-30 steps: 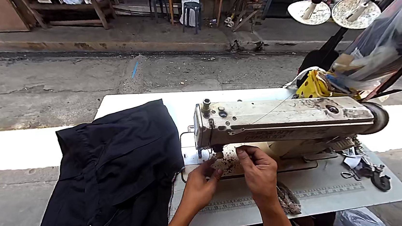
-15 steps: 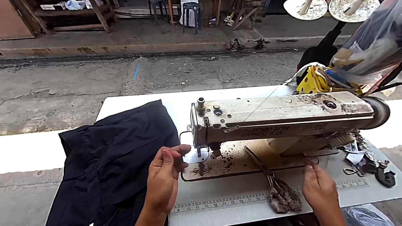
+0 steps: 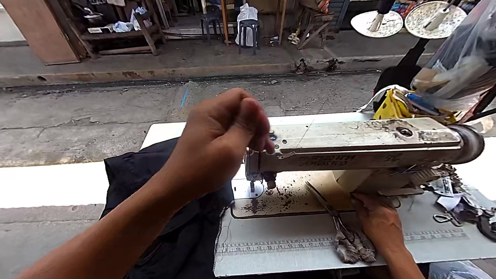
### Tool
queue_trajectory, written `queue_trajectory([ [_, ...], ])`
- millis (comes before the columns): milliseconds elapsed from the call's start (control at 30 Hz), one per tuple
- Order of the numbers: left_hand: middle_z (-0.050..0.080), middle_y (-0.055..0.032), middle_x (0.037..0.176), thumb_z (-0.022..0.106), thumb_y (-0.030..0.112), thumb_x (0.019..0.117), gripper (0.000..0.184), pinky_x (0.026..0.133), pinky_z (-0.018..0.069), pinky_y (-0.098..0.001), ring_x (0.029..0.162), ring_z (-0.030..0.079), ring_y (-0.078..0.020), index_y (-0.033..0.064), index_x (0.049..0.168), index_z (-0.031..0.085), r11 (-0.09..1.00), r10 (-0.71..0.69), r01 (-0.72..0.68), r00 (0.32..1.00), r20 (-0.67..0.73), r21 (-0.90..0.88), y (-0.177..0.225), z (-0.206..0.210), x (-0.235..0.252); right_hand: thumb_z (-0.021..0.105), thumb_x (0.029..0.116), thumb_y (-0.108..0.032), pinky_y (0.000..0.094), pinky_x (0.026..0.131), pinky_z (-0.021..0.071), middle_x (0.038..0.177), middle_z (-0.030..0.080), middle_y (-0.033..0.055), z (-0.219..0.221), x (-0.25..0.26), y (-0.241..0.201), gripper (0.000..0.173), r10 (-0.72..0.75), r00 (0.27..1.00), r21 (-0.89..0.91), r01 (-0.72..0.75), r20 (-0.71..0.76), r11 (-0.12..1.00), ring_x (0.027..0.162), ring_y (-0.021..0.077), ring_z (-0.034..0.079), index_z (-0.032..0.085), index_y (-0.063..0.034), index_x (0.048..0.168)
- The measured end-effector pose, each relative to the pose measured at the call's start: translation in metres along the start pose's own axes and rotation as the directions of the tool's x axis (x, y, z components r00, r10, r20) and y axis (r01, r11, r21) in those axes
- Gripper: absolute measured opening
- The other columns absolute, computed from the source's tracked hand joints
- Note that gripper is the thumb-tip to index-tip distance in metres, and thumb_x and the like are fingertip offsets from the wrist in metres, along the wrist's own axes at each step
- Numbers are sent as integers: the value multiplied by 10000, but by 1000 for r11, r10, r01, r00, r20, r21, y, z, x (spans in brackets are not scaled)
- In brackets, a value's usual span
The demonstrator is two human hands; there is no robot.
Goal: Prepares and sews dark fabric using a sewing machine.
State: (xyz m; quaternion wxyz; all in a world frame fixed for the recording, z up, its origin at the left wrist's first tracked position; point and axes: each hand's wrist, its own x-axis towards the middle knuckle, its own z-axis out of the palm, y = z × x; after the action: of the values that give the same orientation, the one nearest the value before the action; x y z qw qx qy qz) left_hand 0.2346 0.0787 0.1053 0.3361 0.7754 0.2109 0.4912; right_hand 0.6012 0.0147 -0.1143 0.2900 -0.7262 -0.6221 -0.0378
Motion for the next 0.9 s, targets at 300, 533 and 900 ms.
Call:
queue_trajectory([
  [300, 604, 13, 745, 377, 126, 1112, 290, 675, 597, -235, 687, 656, -62, 61, 897, 561, 992, -62, 37, 977, 206, 123, 20, 27, 90, 646, 932, -107, 387, 792, 574, 943, 753, 141, 1, -9, -154, 219, -273, 936, 472, 348, -223, 810, 850, 272, 711, 783, 2, 1064],
  [533, 601, 97, 729, 329, 169, 1117, 272, 751, 613, -268, 721, 668, -57, 183, 915, 510, 968, -212, 235, 954, -212, 89, 15, -60, 73, 639, 901, -129, 381, 627, 498, 883, 725, 115, 28, 16, -189, 210, -338, 846, 266, 466, -412, 844, 724, 280, 639, 815, -72, 1000],
  [900, 611, 174, 741, 506, 398, 1064, 204, 714, 572, -190, 684, 616, 17, 339, 941, 657, 997, -75, 68, 922, -379, -33, -25, -118, -139, 667, 894, -200, 403, 572, 404, 869, 704, 82, 22, 21, -193, 214, -439, 826, -51, 452, -355, 891, 674, 279, 592, 824, -186, 1039],
])
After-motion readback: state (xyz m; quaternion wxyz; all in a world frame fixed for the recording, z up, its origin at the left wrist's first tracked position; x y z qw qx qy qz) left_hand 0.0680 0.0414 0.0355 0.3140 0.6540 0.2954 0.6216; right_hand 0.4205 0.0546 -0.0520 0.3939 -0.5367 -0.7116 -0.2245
